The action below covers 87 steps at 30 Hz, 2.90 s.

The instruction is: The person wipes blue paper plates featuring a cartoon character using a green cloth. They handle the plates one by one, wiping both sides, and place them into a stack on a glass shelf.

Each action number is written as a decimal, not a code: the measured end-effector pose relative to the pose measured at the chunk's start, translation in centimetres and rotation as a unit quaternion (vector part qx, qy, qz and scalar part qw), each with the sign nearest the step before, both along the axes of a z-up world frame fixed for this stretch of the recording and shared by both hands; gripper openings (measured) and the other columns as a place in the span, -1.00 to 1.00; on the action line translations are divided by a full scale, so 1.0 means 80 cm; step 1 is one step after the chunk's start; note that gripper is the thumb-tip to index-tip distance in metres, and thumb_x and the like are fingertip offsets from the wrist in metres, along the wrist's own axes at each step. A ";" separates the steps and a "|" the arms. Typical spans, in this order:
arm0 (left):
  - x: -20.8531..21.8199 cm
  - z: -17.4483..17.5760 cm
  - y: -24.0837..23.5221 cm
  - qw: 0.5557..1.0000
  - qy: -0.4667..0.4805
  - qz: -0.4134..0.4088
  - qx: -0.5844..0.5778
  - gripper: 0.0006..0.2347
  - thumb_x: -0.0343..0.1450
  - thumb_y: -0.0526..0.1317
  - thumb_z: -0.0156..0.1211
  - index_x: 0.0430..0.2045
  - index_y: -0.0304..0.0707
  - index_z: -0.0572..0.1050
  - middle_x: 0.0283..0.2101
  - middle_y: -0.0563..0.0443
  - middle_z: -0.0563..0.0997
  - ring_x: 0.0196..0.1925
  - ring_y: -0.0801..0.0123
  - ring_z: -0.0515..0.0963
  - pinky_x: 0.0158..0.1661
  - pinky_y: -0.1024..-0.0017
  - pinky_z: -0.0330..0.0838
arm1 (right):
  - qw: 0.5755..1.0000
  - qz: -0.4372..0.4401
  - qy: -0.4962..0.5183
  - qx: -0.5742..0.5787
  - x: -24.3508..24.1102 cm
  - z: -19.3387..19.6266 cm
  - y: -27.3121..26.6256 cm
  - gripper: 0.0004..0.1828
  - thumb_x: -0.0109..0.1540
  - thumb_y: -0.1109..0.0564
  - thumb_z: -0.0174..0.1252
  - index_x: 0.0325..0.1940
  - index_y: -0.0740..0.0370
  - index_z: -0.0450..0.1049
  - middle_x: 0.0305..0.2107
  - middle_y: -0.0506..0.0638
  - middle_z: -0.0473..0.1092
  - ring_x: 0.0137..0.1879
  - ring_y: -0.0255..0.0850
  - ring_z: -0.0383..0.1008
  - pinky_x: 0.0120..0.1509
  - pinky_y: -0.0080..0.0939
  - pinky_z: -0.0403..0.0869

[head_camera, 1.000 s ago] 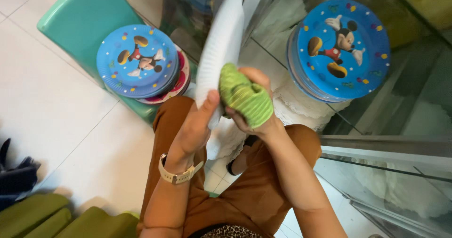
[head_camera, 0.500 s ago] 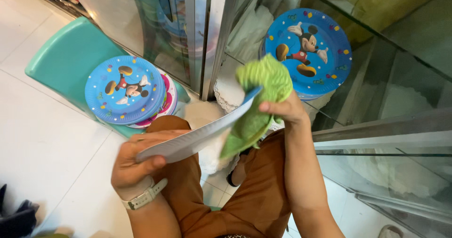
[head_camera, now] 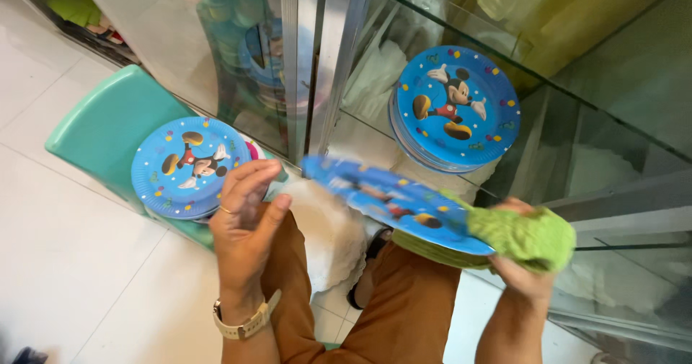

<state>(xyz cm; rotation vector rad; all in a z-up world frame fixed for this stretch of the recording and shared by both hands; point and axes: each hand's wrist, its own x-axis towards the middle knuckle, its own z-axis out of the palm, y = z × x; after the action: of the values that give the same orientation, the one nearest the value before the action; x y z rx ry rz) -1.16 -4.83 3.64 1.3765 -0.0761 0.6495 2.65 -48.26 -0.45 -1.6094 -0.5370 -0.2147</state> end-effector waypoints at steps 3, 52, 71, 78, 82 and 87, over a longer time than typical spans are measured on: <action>0.005 0.006 -0.010 0.999 0.011 -0.025 0.036 -0.70 0.53 -0.37 0.23 0.18 -0.29 0.48 0.27 -0.17 0.47 0.37 0.20 0.51 0.42 0.26 0.47 | 0.981 -0.103 -0.115 -0.114 -0.007 0.033 -0.010 -0.52 0.10 -0.02 0.34 0.07 0.13 0.48 -0.05 -0.01 0.51 -0.04 -0.23 0.53 0.06 -0.25 0.50; 0.023 -0.006 0.009 0.970 0.231 -0.080 0.011 -0.75 0.41 -0.41 0.36 -0.02 -0.25 0.65 -0.15 0.00 0.70 -0.06 0.46 0.66 0.08 0.52 0.56 | 0.842 -0.340 -0.134 -0.396 0.039 0.042 0.047 -0.44 0.31 0.10 0.55 0.19 0.51 0.47 0.09 0.34 0.40 0.18 0.19 0.48 0.32 0.05 0.44; 0.018 -0.316 0.245 0.766 0.454 0.345 0.296 -0.08 0.45 0.24 0.56 0.47 -0.44 0.12 0.34 -0.49 0.29 0.23 -0.50 0.31 0.26 -0.22 0.18 | 0.947 -0.021 -0.252 -0.199 0.103 0.117 0.322 -0.49 0.46 0.38 0.41 0.33 0.26 0.24 0.17 0.14 0.22 0.32 0.08 0.31 0.57 0.03 0.29; 0.023 -0.312 0.248 0.765 0.444 0.384 0.266 -0.30 0.48 0.02 0.56 0.43 -0.16 0.22 0.28 -0.22 0.33 0.25 -0.23 0.33 0.13 -0.26 0.37 | 0.935 0.019 -0.268 -0.231 0.144 0.077 0.396 -0.39 0.51 0.31 0.55 0.40 0.29 0.23 0.14 0.27 0.39 0.31 0.14 0.49 0.44 0.15 0.51; 0.024 -0.312 0.248 0.763 0.437 0.393 0.268 -0.40 0.48 -0.09 0.47 0.40 -0.07 0.27 0.26 -0.06 0.31 0.24 -0.12 0.33 0.06 -0.24 0.39 | 0.939 0.048 -0.257 -0.222 0.157 0.057 0.407 -0.45 0.49 0.33 0.51 0.34 0.34 0.25 0.05 0.27 0.36 0.20 0.13 0.45 0.36 0.15 0.48; 0.021 -0.301 0.245 0.738 0.419 0.417 0.324 -0.51 0.45 -0.15 0.48 0.27 -0.07 0.40 0.23 -0.02 0.32 0.18 -0.07 0.37 -0.03 -0.20 0.39 | 0.923 0.046 -0.294 -0.246 0.166 0.045 0.408 -0.48 0.48 0.34 0.53 0.29 0.43 0.28 0.03 0.31 0.33 0.13 0.23 0.44 0.28 0.20 0.46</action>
<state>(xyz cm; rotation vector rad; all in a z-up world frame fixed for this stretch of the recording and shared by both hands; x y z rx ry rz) 0.56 14.77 -20.45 2.2990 1.2209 0.6808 15.96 -15.61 3.16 -1.9995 -1.2019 -0.5324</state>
